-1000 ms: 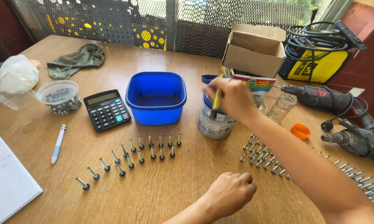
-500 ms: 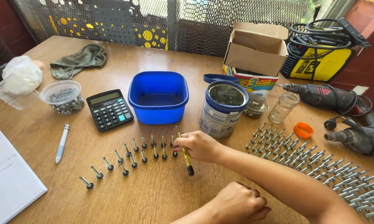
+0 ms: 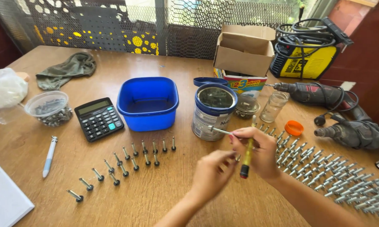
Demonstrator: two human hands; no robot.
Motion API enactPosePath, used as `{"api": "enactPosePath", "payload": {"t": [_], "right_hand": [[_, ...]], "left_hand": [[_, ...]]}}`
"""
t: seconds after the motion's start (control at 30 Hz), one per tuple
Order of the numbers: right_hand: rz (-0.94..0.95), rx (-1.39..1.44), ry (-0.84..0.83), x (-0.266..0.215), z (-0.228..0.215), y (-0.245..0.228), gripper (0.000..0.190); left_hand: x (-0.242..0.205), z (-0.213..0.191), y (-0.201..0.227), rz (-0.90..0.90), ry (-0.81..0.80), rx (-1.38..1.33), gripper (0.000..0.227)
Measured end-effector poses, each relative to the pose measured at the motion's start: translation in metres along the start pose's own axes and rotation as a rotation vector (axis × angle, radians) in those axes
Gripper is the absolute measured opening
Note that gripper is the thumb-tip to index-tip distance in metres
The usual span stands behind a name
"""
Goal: Assembling metal bolts with washers and nuts using a small hand tool on a workbench.
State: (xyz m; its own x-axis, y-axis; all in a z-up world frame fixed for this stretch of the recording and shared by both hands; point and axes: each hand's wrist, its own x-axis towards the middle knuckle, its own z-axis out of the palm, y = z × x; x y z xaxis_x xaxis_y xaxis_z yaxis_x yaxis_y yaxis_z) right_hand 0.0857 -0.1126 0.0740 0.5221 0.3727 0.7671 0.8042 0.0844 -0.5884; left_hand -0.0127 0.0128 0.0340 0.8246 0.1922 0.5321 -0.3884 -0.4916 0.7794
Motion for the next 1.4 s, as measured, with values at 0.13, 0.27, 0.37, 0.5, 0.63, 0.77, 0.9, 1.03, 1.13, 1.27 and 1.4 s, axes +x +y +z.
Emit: {"api": "enactPosePath", "payload": {"t": [0.13, 0.27, 0.37, 0.5, 0.63, 0.77, 0.9, 1.03, 1.13, 1.27, 1.4], "right_hand": [[-0.029, -0.014, 0.053, -0.033, -0.019, -0.002, 0.01], [0.089, 0.003, 0.123, -0.061, -0.016, -0.003, 0.007], [0.206, 0.107, 0.12, -0.077, -0.007, -0.002, 0.005], [0.442, 0.255, 0.085, -0.09, 0.003, -0.004, 0.01], [0.463, 0.242, 0.056, -0.096, 0.004, 0.001, 0.011], [0.429, 0.197, -0.068, -0.087, -0.002, -0.001, 0.009], [0.307, -0.081, -0.299, -0.081, -0.013, 0.001, 0.032], [0.112, -0.084, -0.23, -0.08, -0.017, 0.005, 0.031], [0.125, -0.041, -0.165, -0.075, -0.022, 0.006, 0.032], [0.285, 0.144, -0.013, -0.067, -0.025, 0.005, 0.021], [0.298, 0.291, -0.033, -0.063, -0.031, 0.011, 0.022]], "left_hand": [[0.011, -0.002, -0.019, -0.363, -0.006, -0.636, 0.027], [0.01, 0.0, -0.018, -0.428, -0.021, -0.717, 0.026], [0.007, 0.004, -0.019, -0.535, 0.01, -0.763, 0.027], [0.005, 0.005, -0.011, -0.606, 0.021, -0.833, 0.03], [0.001, 0.011, -0.014, -0.615, 0.048, -0.872, 0.025], [0.0, 0.014, -0.022, -0.575, 0.044, -0.891, 0.024], [0.001, 0.014, -0.027, -0.552, 0.078, -0.82, 0.025], [0.0, 0.013, -0.028, -0.542, 0.068, -0.823, 0.025], [0.001, 0.014, -0.026, -0.594, 0.07, -0.827, 0.024], [-0.002, 0.018, -0.027, -0.617, 0.008, -0.851, 0.027], [-0.005, 0.022, -0.028, -0.618, -0.06, -0.869, 0.028]]}}
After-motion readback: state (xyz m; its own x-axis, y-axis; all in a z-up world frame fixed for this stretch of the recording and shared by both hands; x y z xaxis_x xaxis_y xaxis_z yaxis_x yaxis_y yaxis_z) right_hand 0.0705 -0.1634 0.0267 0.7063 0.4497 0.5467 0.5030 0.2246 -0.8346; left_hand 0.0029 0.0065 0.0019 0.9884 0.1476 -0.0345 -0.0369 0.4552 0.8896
